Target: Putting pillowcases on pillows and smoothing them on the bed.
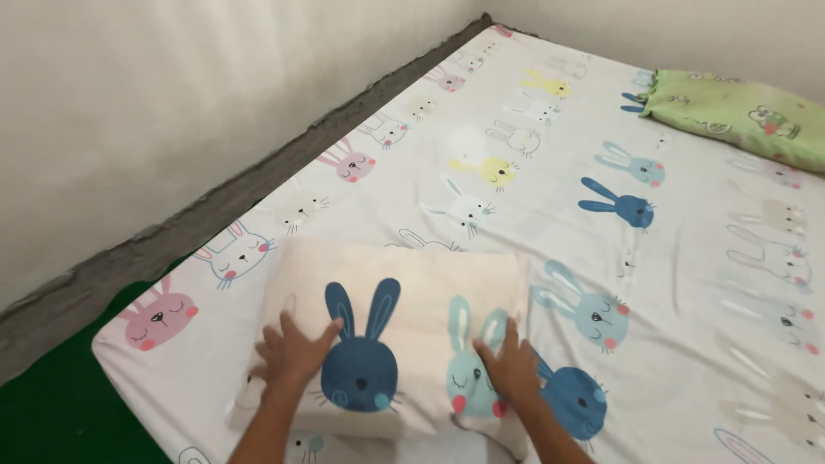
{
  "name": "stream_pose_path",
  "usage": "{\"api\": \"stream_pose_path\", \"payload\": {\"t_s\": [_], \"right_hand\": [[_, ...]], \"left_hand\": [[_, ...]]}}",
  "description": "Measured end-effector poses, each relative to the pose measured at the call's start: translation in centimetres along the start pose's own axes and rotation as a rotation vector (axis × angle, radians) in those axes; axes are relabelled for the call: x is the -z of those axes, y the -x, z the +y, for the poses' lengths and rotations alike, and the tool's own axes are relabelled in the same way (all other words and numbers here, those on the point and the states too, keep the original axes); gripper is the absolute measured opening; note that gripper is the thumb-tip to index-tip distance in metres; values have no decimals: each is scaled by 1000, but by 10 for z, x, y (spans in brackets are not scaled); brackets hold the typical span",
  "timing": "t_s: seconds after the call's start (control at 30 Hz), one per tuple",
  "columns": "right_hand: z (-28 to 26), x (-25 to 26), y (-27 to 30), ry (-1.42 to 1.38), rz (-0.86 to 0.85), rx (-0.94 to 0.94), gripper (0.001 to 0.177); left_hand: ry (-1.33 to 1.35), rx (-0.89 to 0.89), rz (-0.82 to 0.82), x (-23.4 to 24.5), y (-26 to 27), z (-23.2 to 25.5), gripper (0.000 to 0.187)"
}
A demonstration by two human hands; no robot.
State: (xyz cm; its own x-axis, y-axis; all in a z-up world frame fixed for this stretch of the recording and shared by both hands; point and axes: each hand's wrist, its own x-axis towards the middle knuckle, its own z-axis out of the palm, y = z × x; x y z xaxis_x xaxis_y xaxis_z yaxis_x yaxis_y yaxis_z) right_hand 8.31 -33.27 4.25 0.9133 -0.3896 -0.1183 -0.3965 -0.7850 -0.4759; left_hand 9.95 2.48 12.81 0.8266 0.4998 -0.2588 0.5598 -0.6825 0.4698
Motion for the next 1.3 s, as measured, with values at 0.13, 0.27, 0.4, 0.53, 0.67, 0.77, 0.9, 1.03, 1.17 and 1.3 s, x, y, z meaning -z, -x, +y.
{"api": "stream_pose_path", "payload": {"t_s": [0.13, 0.27, 0.4, 0.53, 0.67, 0.77, 0.9, 1.03, 1.17, 1.3], "right_hand": [[-6, 1, 4, 11, 33, -34, 94], [-1, -6, -2, -27, 66, 6, 90], [2, -7, -3, -190, 155, 105, 81], [-1, -10, -9, -269, 202, 147, 71], [-1, -17, -14, -236, 185, 93, 68], [2, -30, -28, -213, 207, 104, 66], [7, -19, -47, -151, 178, 140, 56], [-3, 38, -72, -268, 465, 284, 33], [-30, 85, -90, -166, 686, 323, 33], [-5, 43, -124, -46, 303, 46, 66]], "left_hand": [[-158, 55, 23, -46, -36, -25, 126], [-147, 75, 43, -42, -53, -34, 130], [-1, 68, 74, -23, -50, -33, 129], [59, 171, 53, -12, -59, -27, 129], [74, 195, 40, -17, -77, -40, 132], [165, 200, 42, -17, -88, -45, 122], [94, 139, 113, -3, -73, -12, 102], [225, -183, 394, 27, -56, 47, 76], [404, -235, 385, 26, -57, 104, 77], [247, -354, 264, -38, -88, 106, 96]]}}
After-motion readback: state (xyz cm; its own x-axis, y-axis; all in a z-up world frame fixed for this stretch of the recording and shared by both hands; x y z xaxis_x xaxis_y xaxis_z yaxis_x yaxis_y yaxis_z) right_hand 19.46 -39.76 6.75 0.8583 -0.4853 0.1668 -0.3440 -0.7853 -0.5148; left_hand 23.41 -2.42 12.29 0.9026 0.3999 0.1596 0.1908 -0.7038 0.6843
